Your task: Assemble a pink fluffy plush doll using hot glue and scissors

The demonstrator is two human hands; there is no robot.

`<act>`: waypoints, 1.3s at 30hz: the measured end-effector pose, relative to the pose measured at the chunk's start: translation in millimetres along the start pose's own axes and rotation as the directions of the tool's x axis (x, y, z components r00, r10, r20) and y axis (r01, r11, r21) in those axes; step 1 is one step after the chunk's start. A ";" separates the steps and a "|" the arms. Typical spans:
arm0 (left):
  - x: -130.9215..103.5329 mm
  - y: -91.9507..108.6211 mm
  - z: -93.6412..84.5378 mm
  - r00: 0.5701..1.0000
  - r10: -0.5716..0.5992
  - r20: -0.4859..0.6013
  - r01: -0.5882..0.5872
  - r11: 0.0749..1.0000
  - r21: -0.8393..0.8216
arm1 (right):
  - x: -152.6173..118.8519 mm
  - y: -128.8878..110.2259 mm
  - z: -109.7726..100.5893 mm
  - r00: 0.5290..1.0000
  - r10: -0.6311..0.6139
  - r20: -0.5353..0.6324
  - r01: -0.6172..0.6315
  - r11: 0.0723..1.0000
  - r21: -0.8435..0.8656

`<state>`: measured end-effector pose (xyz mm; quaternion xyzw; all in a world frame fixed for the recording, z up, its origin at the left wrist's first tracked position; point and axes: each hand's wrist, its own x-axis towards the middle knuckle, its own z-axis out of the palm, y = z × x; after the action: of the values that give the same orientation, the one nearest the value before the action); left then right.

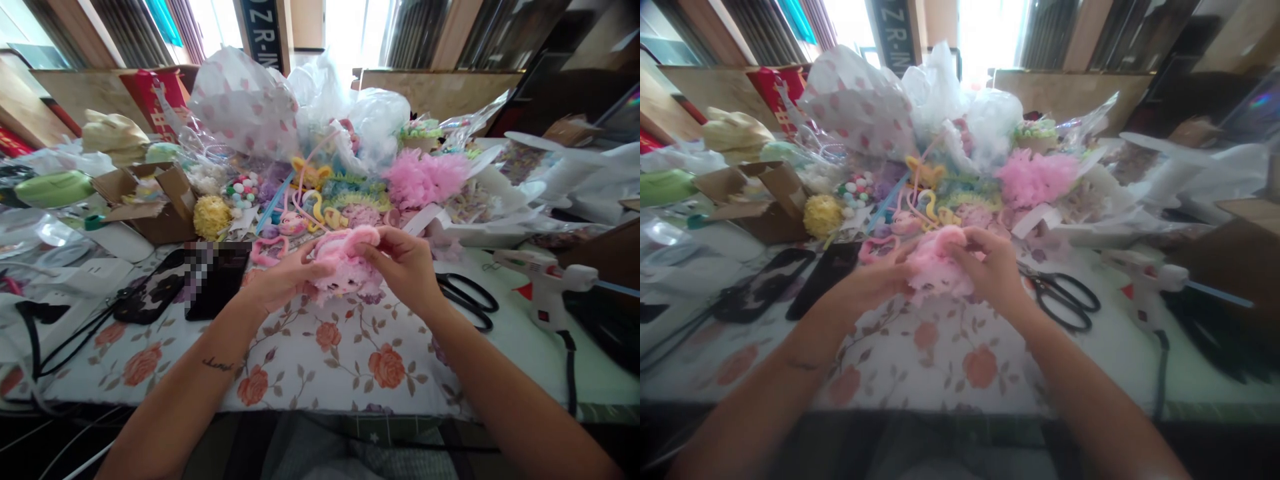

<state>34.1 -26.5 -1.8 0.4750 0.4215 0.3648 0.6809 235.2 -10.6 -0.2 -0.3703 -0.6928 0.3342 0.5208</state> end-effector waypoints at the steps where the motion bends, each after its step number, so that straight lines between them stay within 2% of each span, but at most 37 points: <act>1: -0.7 0.2 0.5 1.000 0.007 0.004 -0.007 1.000 0.018 | 2.3 0.8 -1.9 1.000 0.029 0.004 -0.029 0.999 0.043; 5: 2.0 -3.4 4.9 0.994 0.107 -0.021 -0.105 0.990 0.093 | 9.3 2.1 -9.4 0.992 0.123 0.028 -0.126 0.983 0.136; 9: 8.4 -10.7 6.1 0.967 0.219 -0.129 -0.187 0.956 0.224 | 8.1 5.1 -16.3 0.982 0.184 0.054 -0.190 0.965 0.178; 13: 14.1 -18.7 7.5 0.968 0.233 -0.097 -0.202 0.945 0.258 | 0.3 15.8 -18.5 0.979 0.204 0.017 -0.203 0.960 0.193; 16: 18.4 -25.4 11.3 0.976 0.198 -0.089 -0.176 0.962 0.211 | -3.1 22.1 -17.0 0.983 0.181 -0.028 -0.175 0.973 0.148; 21: 20.8 -32.7 17.5 0.979 0.191 -0.071 -0.195 0.980 -0.051 | 3.5 20.6 -14.2 0.990 0.136 -0.035 -0.132 0.988 0.083; 24: 20.1 -32.7 18.4 0.977 0.200 -0.074 -0.209 0.967 -0.146 | 10.8 16.0 -12.7 0.994 0.113 -0.011 -0.112 0.992 0.056; 29: 19.7 -32.1 19.2 0.965 0.243 -0.095 -0.256 0.951 -0.173 | 17.9 8.5 -14.6 0.988 0.147 0.046 -0.147 0.989 0.002; 35: 17.9 -34.4 22.6 0.980 0.163 -0.113 -0.181 0.969 -0.169 | 18.5 13.7 -22.0 0.982 0.146 0.122 -0.140 0.989 -0.056; 39: 17.6 -37.4 20.8 0.985 0.128 -0.112 -0.145 0.977 -0.159 | 18.6 18.1 -18.3 0.982 0.163 0.095 -0.161 0.986 -0.030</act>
<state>63.5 -28.3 -37.5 0.4254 0.3897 0.4682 0.6693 252.5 16.0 -2.5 -0.4147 -0.6885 0.3854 0.4534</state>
